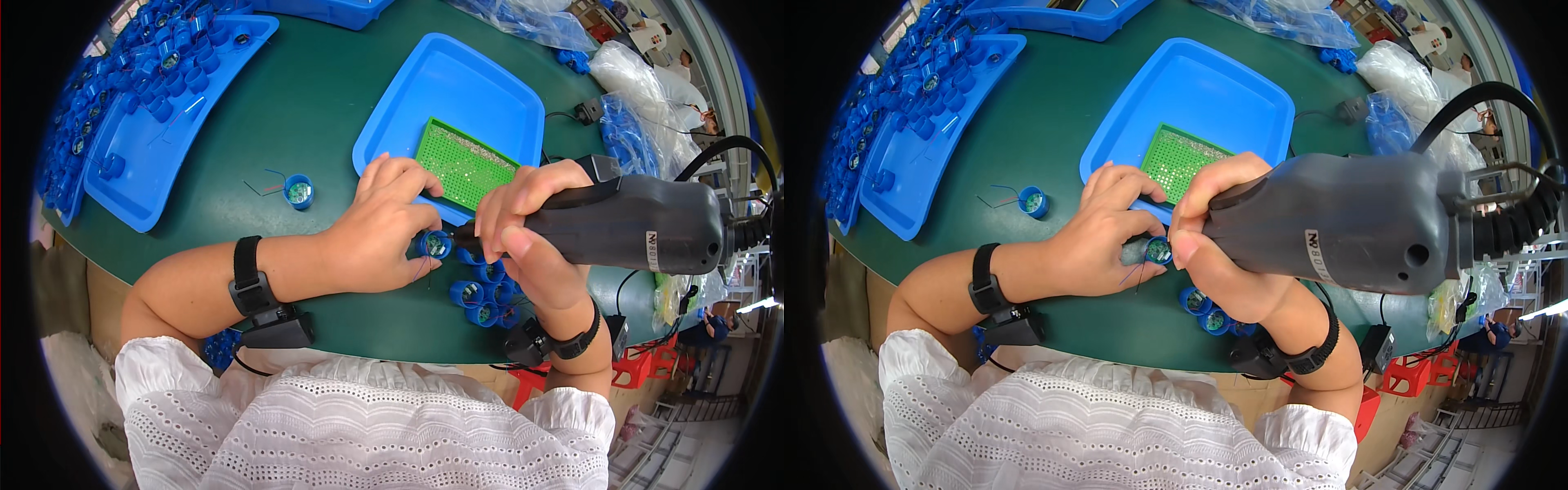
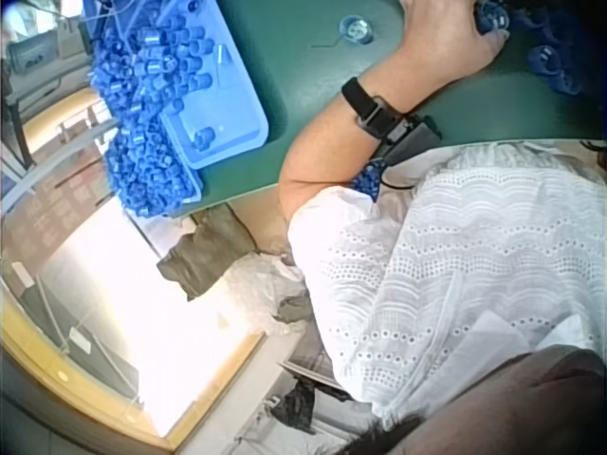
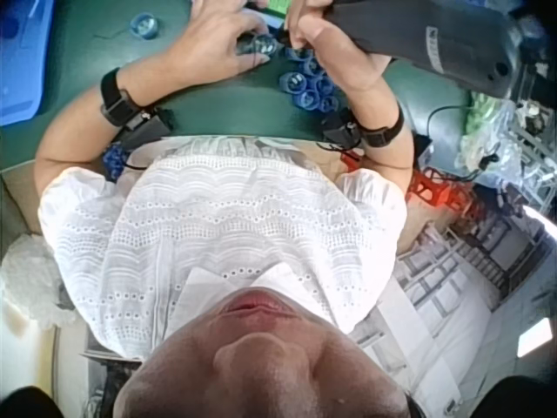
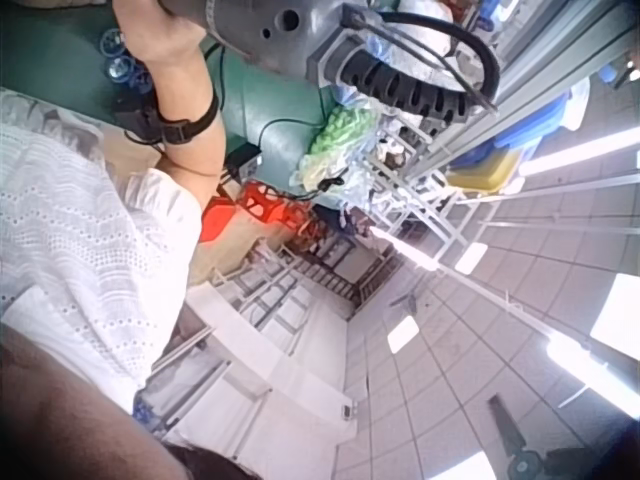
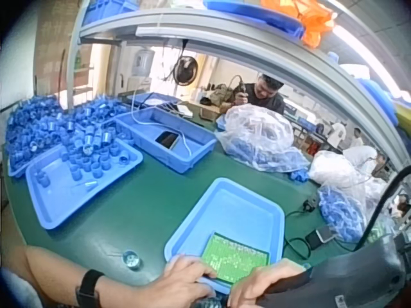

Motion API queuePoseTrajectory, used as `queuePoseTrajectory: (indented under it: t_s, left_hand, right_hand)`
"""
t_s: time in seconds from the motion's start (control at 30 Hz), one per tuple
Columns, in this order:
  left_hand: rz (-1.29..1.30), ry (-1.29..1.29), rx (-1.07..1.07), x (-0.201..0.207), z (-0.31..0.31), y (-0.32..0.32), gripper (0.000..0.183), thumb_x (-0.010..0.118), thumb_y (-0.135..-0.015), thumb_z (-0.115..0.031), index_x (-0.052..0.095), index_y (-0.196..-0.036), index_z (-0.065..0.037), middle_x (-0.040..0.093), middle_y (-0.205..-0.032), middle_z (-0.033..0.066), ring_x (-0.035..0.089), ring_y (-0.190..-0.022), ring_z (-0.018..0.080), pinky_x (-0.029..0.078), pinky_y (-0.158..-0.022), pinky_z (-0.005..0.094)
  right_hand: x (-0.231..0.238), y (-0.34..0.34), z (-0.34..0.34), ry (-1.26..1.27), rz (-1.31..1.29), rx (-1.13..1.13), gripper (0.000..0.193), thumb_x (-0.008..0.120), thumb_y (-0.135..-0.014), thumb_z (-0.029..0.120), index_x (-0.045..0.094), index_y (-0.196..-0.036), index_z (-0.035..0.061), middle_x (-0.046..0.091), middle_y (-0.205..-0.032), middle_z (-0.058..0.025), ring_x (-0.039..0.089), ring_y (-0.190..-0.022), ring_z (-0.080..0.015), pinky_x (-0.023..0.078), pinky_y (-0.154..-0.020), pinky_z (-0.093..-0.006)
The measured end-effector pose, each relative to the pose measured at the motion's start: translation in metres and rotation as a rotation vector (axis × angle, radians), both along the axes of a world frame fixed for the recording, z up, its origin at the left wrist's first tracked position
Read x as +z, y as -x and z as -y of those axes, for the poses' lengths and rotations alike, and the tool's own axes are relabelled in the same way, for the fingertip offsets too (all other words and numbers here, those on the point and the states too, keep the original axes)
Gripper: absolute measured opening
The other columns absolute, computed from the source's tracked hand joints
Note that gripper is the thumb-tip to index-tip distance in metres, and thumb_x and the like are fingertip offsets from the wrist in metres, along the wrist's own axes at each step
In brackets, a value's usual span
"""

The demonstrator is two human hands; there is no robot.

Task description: Assembling small blue plastic parts using an electric screwdriver at a factory workstation.

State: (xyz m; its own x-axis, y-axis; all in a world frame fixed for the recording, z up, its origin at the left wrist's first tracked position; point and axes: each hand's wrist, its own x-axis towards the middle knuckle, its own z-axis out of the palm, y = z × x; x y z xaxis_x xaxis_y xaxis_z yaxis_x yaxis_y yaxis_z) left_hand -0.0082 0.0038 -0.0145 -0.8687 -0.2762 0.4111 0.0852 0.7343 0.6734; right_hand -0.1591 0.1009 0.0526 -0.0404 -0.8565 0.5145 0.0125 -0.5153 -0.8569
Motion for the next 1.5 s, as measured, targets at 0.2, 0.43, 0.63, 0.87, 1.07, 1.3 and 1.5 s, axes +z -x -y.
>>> queuePoseTrajectory:
  t_s: [0.2, 0.43, 0.63, 0.87, 1.07, 1.3, 1.5]
  left_hand:
    - [0.01, -0.001, 0.004, -0.001, 0.0, -0.001, 0.027, 0.077, -0.059, -0.015, 0.063, -0.078, -0.002, 0.047, -0.108, 0.0141, 0.038, -0.112, 0.0328, 0.019, -0.102, 0.0545]
    - [0.011, 0.036, 0.019, 0.0, 0.0, -0.001, 0.031, 0.079, -0.056, -0.014, 0.062, -0.08, -0.004, 0.048, -0.111, 0.0122, 0.04, -0.111, 0.0319, 0.025, -0.098, 0.0497]
    - [0.028, 0.038, 0.007, 0.001, 0.001, -0.001, 0.031, 0.079, -0.057, -0.014, 0.063, -0.082, -0.003, 0.046, -0.112, 0.0125, 0.039, -0.111, 0.032, 0.025, -0.099, 0.0502]
    - [-0.013, 0.014, -0.001, -0.002, 0.001, 0.0, 0.029, 0.077, -0.057, -0.015, 0.064, -0.08, -0.002, 0.047, -0.108, 0.0142, 0.038, -0.111, 0.0327, 0.02, -0.101, 0.0514]
    - [-0.007, -0.005, 0.008, -0.003, -0.001, -0.001, 0.029, 0.077, -0.058, -0.014, 0.064, -0.08, -0.002, 0.047, -0.11, 0.0147, 0.037, -0.112, 0.033, 0.019, -0.101, 0.0522]
    - [-0.019, 0.009, 0.025, -0.004, 0.0, 0.0, 0.03, 0.079, -0.055, -0.013, 0.061, -0.078, -0.004, 0.048, -0.109, 0.0116, 0.04, -0.109, 0.0319, 0.026, -0.095, 0.0469]
    - [-0.015, 0.025, 0.03, -0.002, 0.0, 0.002, 0.029, 0.079, -0.056, -0.013, 0.062, -0.078, -0.006, 0.048, -0.109, 0.0117, 0.04, -0.109, 0.032, 0.026, -0.096, 0.047]
  right_hand:
    - [0.001, -0.003, 0.0, -0.051, 0.033, -0.016, 0.025, 0.054, -0.074, -0.008, 0.043, -0.096, -0.0028, 0.053, -0.067, -0.0067, 0.054, -0.058, -0.0098, 0.045, -0.052, -0.0218]
    - [0.001, -0.002, 0.001, -0.065, -0.018, -0.036, 0.025, 0.055, -0.072, -0.008, 0.044, -0.094, -0.0031, 0.053, -0.068, -0.0067, 0.053, -0.058, -0.0094, 0.044, -0.052, -0.0218]
    - [0.001, -0.004, 0.003, -0.078, -0.026, -0.054, 0.025, 0.056, -0.071, -0.008, 0.045, -0.094, -0.0037, 0.052, -0.07, -0.0064, 0.052, -0.058, -0.0092, 0.043, -0.053, -0.0214]
    - [0.001, -0.008, 0.003, -0.138, -0.001, -0.087, 0.025, 0.056, -0.071, -0.008, 0.046, -0.093, -0.0038, 0.051, -0.078, -0.0066, 0.05, -0.063, -0.0094, 0.042, -0.057, -0.0237]
    - [0.002, -0.006, 0.003, -0.141, -0.165, -0.128, 0.024, 0.056, -0.07, -0.007, 0.046, -0.091, -0.0035, 0.051, -0.077, -0.0064, 0.052, -0.063, -0.0105, 0.042, -0.056, -0.0231]
    - [-0.008, -0.002, 0.011, -0.074, 0.06, -0.019, 0.021, 0.055, -0.071, -0.007, 0.044, -0.089, -0.0038, 0.051, -0.072, -0.0081, 0.053, -0.056, -0.0123, 0.046, -0.052, -0.0249]
    - [-0.005, -0.004, 0.012, -0.086, 0.144, -0.038, 0.02, 0.053, -0.072, -0.008, 0.042, -0.088, -0.0036, 0.05, -0.069, -0.0081, 0.053, -0.054, -0.0126, 0.046, -0.049, -0.0258]
